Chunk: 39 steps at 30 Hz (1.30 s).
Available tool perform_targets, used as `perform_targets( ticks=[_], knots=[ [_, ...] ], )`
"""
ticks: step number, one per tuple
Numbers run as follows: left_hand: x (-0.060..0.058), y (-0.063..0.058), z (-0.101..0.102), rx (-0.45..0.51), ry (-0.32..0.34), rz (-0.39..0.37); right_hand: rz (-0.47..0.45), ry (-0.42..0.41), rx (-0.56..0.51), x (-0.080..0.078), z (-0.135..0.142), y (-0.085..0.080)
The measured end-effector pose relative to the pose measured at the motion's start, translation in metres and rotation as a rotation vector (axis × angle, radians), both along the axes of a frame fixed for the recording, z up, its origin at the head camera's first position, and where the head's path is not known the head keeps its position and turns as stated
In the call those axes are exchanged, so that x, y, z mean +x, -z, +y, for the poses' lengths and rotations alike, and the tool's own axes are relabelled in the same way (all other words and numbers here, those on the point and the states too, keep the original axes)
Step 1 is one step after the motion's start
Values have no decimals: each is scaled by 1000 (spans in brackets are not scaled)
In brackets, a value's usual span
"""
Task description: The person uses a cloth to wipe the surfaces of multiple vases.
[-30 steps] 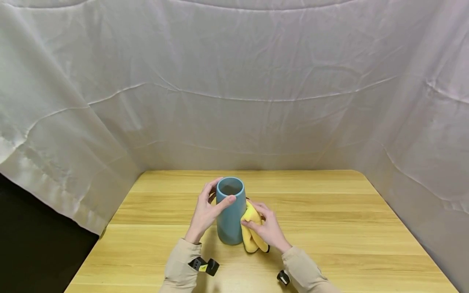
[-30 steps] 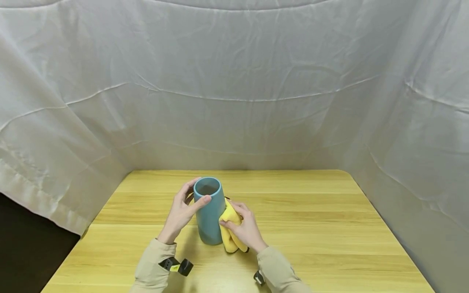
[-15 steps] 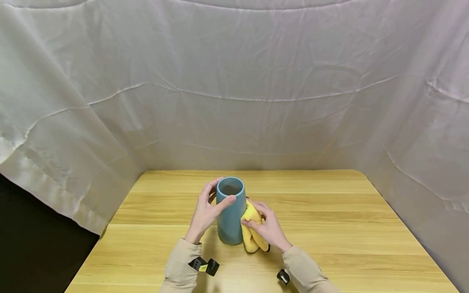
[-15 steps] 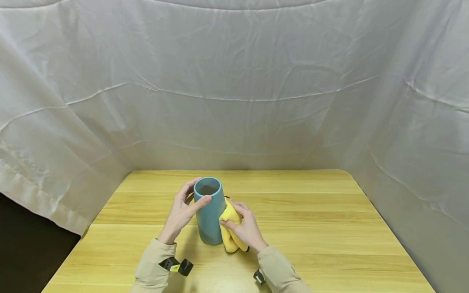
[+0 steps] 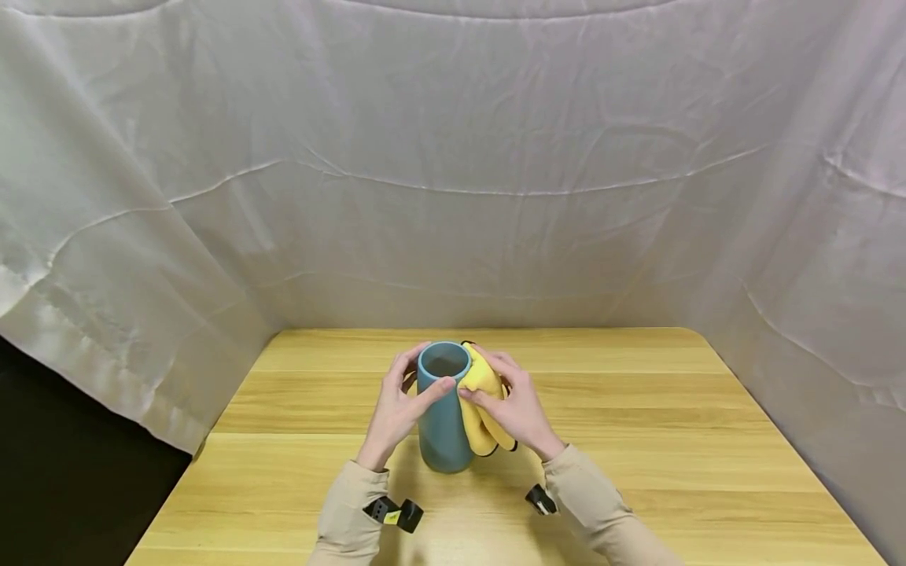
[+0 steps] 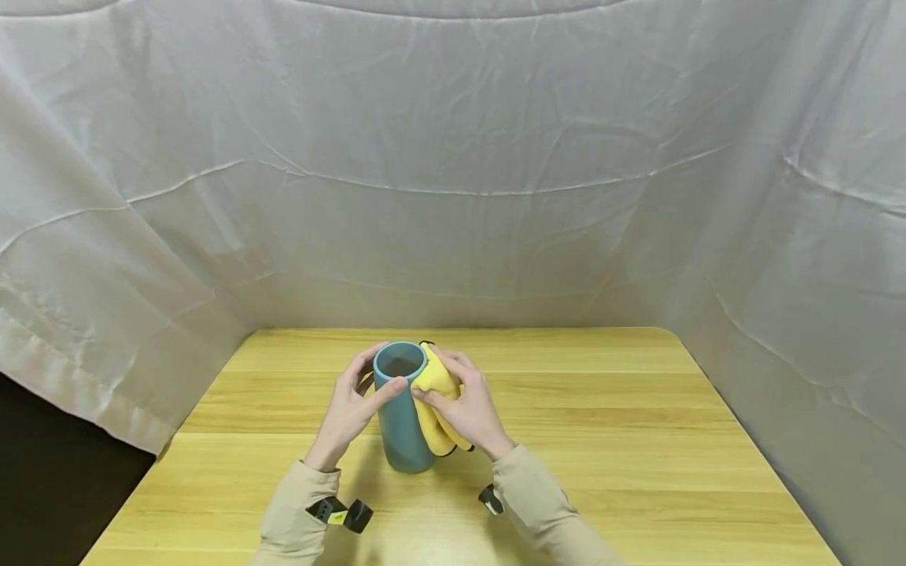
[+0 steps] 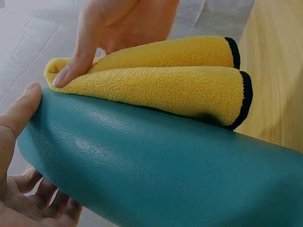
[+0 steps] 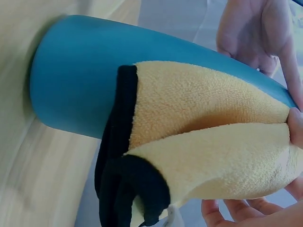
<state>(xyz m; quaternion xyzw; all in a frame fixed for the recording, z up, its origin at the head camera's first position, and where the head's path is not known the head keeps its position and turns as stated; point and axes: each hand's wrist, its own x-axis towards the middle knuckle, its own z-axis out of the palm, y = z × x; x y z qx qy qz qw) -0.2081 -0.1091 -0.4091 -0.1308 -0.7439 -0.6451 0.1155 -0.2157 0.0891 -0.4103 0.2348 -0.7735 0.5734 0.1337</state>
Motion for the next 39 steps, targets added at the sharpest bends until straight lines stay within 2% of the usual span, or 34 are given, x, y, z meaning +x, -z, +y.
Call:
perform_targets(
  ticks=[5,14,18,29,39],
  knots=[
    [0,0,0,-3,-3,0,-16,-7,7,0,0,-4],
    [0,1,-1,-3,3,-1,-19,-2,3,0,1,4],
    [-1,2,-1,-8,2,-2,-45,7,15,0,3,14],
    [-1,2,-1,-15,3,-13,-170,6,82,2,10,56],
    [0,2,-1,-17,4,-24,-195,-4,76,2,11,61]
  ],
)
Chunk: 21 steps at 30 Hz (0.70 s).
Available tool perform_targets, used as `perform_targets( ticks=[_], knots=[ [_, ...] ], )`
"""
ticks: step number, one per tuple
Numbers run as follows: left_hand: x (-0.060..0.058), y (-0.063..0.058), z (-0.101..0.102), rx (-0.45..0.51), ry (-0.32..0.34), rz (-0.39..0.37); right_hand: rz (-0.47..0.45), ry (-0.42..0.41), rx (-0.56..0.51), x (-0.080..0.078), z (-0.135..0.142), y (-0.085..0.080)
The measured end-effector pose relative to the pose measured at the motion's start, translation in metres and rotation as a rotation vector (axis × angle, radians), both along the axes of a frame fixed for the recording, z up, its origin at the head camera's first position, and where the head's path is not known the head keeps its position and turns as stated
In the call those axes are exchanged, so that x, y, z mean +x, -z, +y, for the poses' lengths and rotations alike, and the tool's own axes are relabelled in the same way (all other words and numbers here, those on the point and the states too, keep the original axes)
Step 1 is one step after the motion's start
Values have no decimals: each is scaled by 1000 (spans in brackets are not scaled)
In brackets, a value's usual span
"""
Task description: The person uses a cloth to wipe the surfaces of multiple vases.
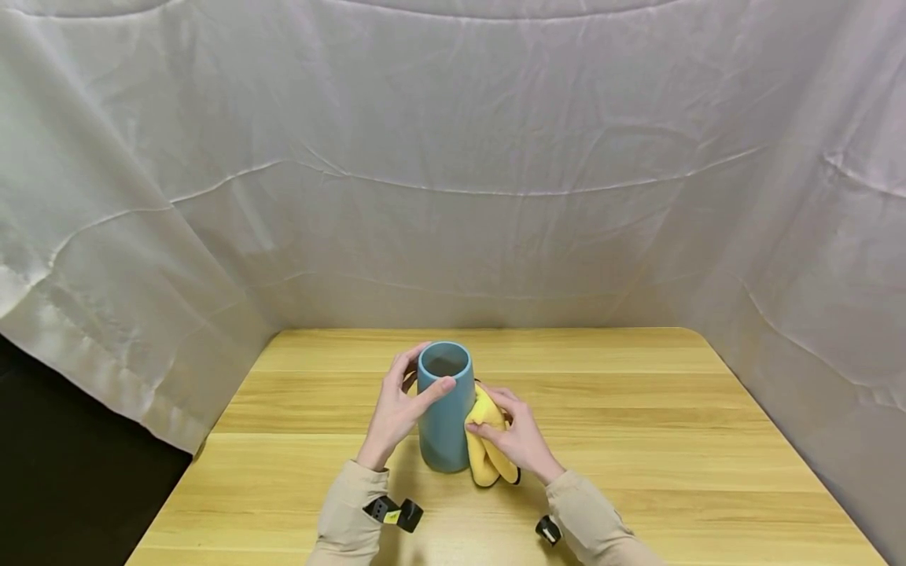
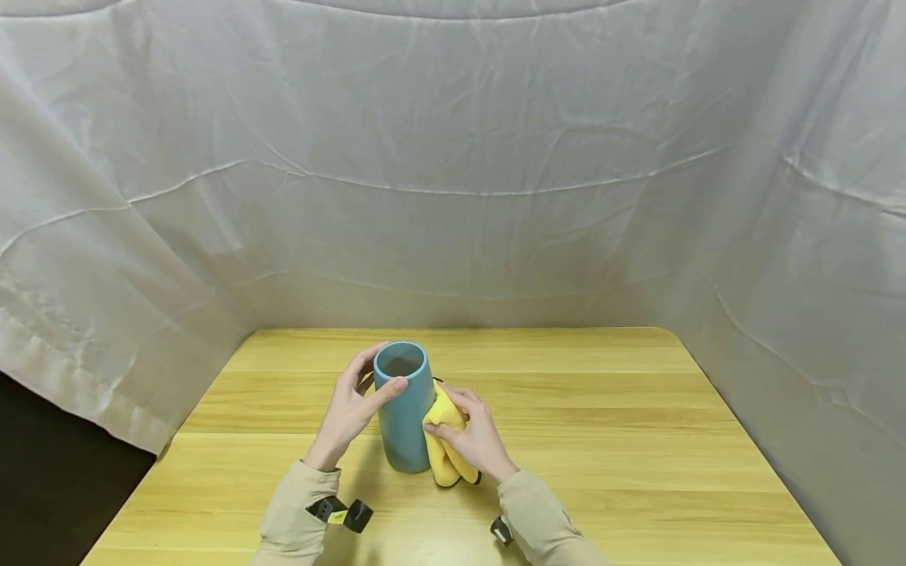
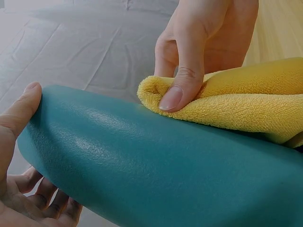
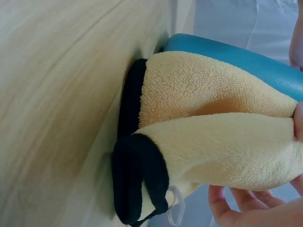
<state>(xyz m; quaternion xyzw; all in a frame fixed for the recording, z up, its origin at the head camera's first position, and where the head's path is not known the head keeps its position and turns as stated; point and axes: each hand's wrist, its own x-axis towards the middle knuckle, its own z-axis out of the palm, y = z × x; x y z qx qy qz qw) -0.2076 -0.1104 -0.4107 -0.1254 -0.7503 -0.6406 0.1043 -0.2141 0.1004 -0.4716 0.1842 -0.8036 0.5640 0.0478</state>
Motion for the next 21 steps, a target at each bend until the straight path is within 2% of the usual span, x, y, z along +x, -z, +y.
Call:
perform_targets(
  ticks=[5,9,17,21],
  knots=[
    [0,-1,0,-3,0,2,2,12,8,1,0,-1],
    [-1,0,0,1,1,5,40,14,-8,1,-1,-9],
    [0,-2,1,12,-1,12,180,13,-43,-2,-8,-47],
    [0,-1,1,11,1,24,185,7,-55,-2,-11,-61]
  ],
)
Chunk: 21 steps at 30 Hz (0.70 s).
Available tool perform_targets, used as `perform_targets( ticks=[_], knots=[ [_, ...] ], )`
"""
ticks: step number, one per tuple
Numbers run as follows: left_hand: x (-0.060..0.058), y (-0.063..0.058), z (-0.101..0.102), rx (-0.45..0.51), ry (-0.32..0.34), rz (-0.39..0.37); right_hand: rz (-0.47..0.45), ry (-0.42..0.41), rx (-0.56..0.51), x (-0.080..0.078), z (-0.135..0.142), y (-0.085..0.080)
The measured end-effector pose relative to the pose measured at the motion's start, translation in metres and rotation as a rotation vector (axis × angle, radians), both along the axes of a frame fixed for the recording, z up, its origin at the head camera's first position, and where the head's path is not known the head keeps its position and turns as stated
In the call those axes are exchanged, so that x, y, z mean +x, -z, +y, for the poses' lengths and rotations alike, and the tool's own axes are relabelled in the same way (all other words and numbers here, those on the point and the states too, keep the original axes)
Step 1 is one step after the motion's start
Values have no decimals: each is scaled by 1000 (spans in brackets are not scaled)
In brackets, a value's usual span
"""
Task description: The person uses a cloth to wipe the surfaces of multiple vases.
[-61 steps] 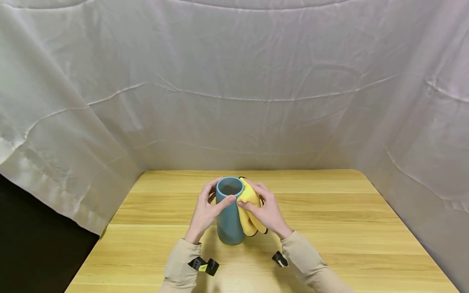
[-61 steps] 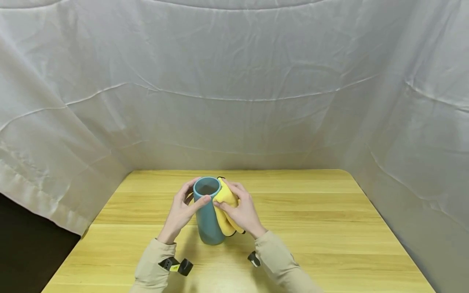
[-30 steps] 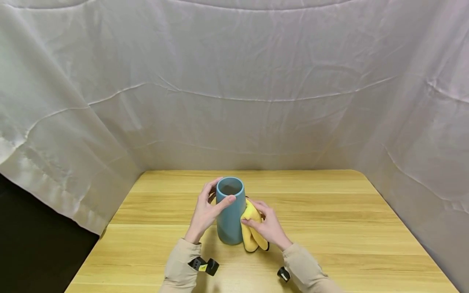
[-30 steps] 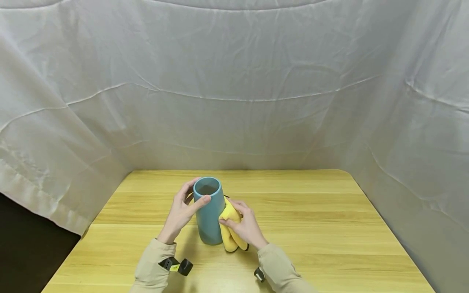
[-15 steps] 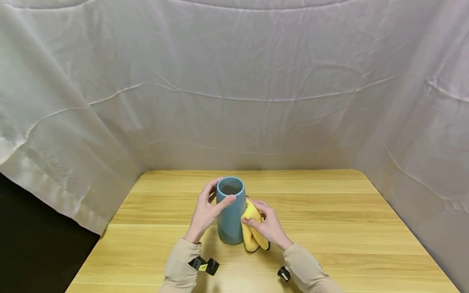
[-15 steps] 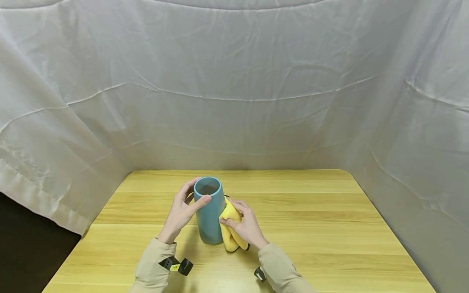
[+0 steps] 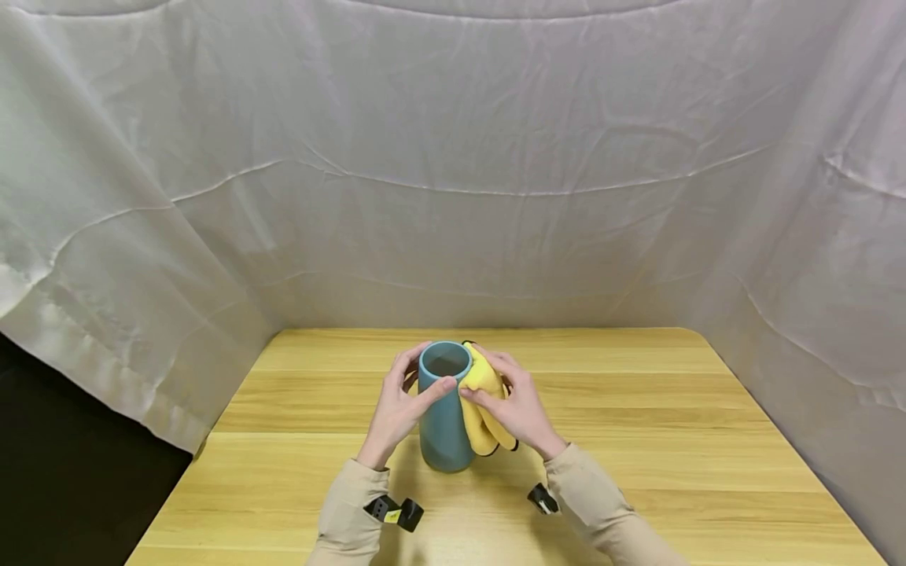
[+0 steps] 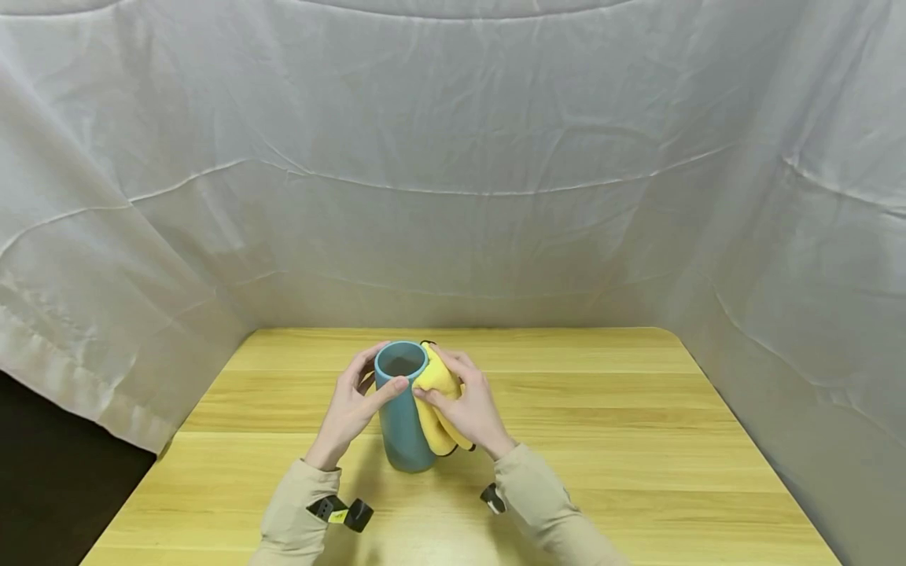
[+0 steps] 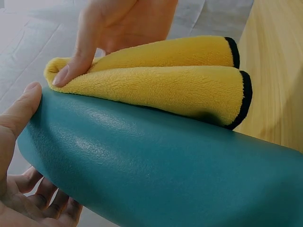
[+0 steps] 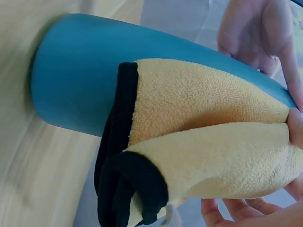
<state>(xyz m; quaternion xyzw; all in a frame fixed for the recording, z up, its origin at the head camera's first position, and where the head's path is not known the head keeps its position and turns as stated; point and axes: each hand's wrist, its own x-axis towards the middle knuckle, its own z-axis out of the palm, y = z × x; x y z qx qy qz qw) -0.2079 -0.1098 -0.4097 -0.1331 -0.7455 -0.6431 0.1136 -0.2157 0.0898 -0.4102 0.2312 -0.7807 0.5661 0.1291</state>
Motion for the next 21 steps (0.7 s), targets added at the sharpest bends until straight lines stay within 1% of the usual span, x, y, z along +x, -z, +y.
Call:
perform_targets(
  ticks=[4,12,16,21],
  knots=[
    [0,0,0,-2,1,4,-22,-3,3,1,0,-5],
    [0,0,0,4,4,6,-2,-7,2,1,0,-2],
    [-1,0,0,5,2,-2,-10,-2,5,1,1,5],
    [-1,2,-1,6,0,1,-42,14,14,2,4,26]
  ],
)
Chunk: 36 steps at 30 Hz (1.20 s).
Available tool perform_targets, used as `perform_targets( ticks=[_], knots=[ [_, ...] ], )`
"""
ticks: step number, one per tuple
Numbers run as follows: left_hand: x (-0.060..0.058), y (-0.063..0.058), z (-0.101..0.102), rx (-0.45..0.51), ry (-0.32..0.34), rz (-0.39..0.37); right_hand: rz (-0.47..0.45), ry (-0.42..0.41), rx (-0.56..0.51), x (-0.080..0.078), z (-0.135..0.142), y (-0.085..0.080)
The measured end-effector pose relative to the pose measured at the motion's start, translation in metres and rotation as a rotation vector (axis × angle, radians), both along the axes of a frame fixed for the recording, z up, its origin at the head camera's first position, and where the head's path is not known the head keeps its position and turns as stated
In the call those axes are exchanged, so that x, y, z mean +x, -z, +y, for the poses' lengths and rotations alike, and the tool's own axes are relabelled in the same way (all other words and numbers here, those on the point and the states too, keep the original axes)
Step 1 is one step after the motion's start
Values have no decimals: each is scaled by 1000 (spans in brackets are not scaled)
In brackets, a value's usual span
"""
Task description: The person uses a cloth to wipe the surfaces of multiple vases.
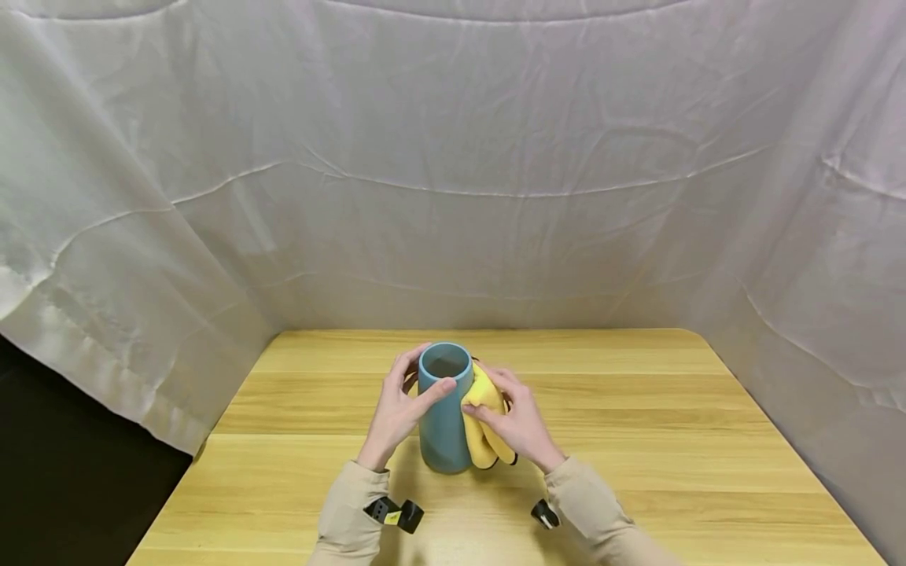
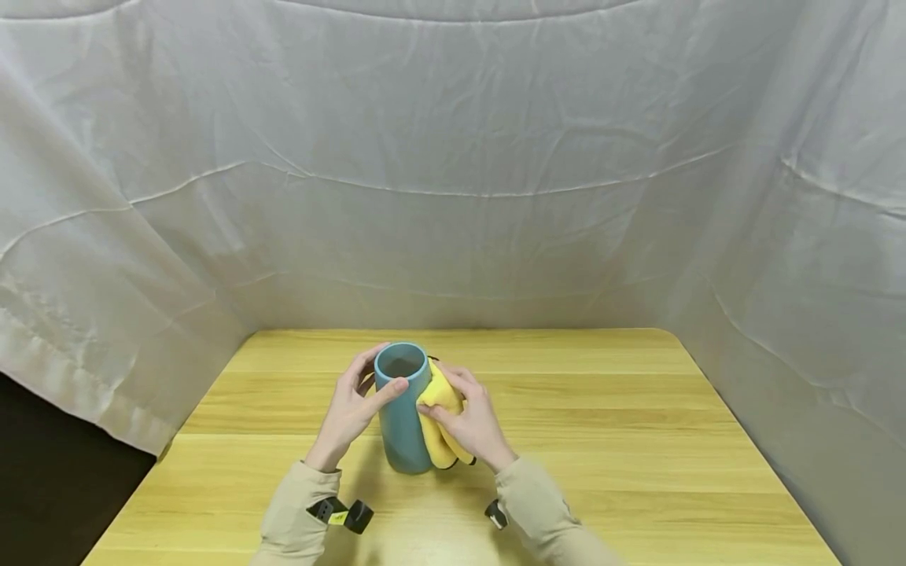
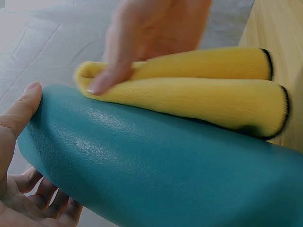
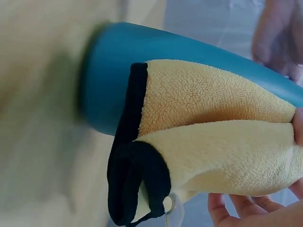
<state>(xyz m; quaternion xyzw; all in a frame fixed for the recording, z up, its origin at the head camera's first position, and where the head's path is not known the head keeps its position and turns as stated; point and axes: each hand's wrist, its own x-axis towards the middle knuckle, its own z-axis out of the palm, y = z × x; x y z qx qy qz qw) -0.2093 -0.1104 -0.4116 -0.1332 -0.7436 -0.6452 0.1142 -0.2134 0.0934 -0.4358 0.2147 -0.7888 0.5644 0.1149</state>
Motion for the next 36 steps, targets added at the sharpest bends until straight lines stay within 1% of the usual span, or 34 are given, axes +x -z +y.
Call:
perform_targets(
  ticks=[5,9,14,22,25,27,32,36],
  knots=[
    [0,0,0,-6,0,-5,-76,16,13,3,2,25],
    [1,-1,0,-11,1,-9,-110,16,16,4,4,36],
    [1,-1,0,-10,2,-10,-104,16,11,3,4,39],
    [0,0,1,-11,3,-11,-104,22,13,4,4,37],
    [0,0,1,-6,3,-19,-82,18,4,4,4,32],
    [0,0,1,-2,2,-19,-50,15,2,3,3,25],
    [0,0,1,0,-2,-10,27,1,-19,-1,0,0],
    [1,0,1,-1,-1,-3,57,-8,-34,-2,-4,-18]
  ],
)
